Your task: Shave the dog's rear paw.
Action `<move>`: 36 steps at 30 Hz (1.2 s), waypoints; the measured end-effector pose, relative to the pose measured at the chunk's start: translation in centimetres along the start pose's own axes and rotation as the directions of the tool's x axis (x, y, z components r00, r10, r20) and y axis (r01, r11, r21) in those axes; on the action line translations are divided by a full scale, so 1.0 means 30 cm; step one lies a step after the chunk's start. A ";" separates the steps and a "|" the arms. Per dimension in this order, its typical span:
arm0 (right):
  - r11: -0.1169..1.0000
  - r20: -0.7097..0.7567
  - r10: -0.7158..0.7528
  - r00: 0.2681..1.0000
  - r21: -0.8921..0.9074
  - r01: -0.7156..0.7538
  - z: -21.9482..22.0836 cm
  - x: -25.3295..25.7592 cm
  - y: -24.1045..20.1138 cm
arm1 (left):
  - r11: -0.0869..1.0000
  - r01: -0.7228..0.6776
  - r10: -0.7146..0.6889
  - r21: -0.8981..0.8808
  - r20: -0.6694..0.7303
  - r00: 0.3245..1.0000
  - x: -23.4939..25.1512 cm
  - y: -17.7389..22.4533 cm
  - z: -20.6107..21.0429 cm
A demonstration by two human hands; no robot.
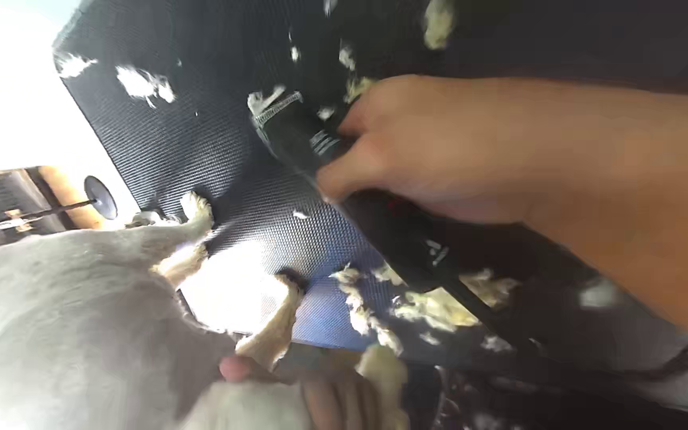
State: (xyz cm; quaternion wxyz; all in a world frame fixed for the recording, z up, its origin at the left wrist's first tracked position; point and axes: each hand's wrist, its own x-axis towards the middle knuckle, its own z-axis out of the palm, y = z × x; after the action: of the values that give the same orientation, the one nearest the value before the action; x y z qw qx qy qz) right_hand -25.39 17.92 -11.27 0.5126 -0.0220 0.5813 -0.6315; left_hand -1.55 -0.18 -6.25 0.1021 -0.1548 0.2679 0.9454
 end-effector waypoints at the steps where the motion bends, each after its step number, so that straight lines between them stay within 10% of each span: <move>1: 0.993 -0.021 0.012 1.000 0.115 -0.010 -0.026 -0.049 -0.003 | 0.997 -0.043 0.041 0.068 0.040 0.998 0.021 -0.010 -0.036; 5: 0.937 -0.184 -0.002 0.983 0.342 0.066 -0.056 -0.216 0.050 | 0.858 -0.162 0.202 0.488 -0.029 0.979 0.107 0.031 -0.098; 10: 0.990 -0.546 -0.028 0.837 0.101 0.099 -0.056 -0.285 0.170 | 0.469 -0.519 0.549 0.715 0.225 0.805 0.231 -0.021 -0.249; 15: 0.962 -0.639 -0.273 0.719 -0.205 0.183 0.034 -0.328 0.295 | 0.131 -0.442 0.645 0.888 0.262 0.718 0.137 -0.053 -0.151; 17: 0.933 -0.652 -0.310 0.692 -0.350 0.088 0.080 -0.373 0.329 | -0.079 -0.434 0.687 0.897 0.365 0.629 0.094 -0.131 -0.167; 21: 0.687 -0.680 -0.357 0.640 -0.656 -0.313 0.150 -0.455 0.419 | -0.151 -0.465 0.489 0.872 0.475 0.732 -0.129 -0.099 -0.331; 25: 0.530 -0.602 -0.492 0.629 -0.780 -0.331 0.138 -0.480 0.485 | -0.629 -0.487 0.509 0.606 0.794 0.332 -0.267 0.007 -0.323; 27: 0.481 -0.583 -0.547 0.601 -0.806 -0.345 0.134 -0.488 0.508 | -0.781 -0.349 0.462 0.518 0.855 0.236 -0.241 0.132 -0.229; 32: 0.480 -0.589 -0.554 0.589 -0.803 -0.352 0.137 -0.491 0.546 | -0.950 -0.112 0.183 0.292 0.810 0.557 -0.053 0.327 0.012; 36: 0.477 -0.608 -0.511 0.607 -0.789 -0.388 0.169 -0.506 0.537 | -0.984 -0.112 0.060 0.140 0.848 0.527 0.022 0.246 0.063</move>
State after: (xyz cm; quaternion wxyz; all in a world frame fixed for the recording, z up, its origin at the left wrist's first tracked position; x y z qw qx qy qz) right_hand -5.03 27.78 -13.20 0.0840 -0.0232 0.9758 -0.2005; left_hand -4.66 -5.26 -1.46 -0.3121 0.2194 0.9193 -0.0971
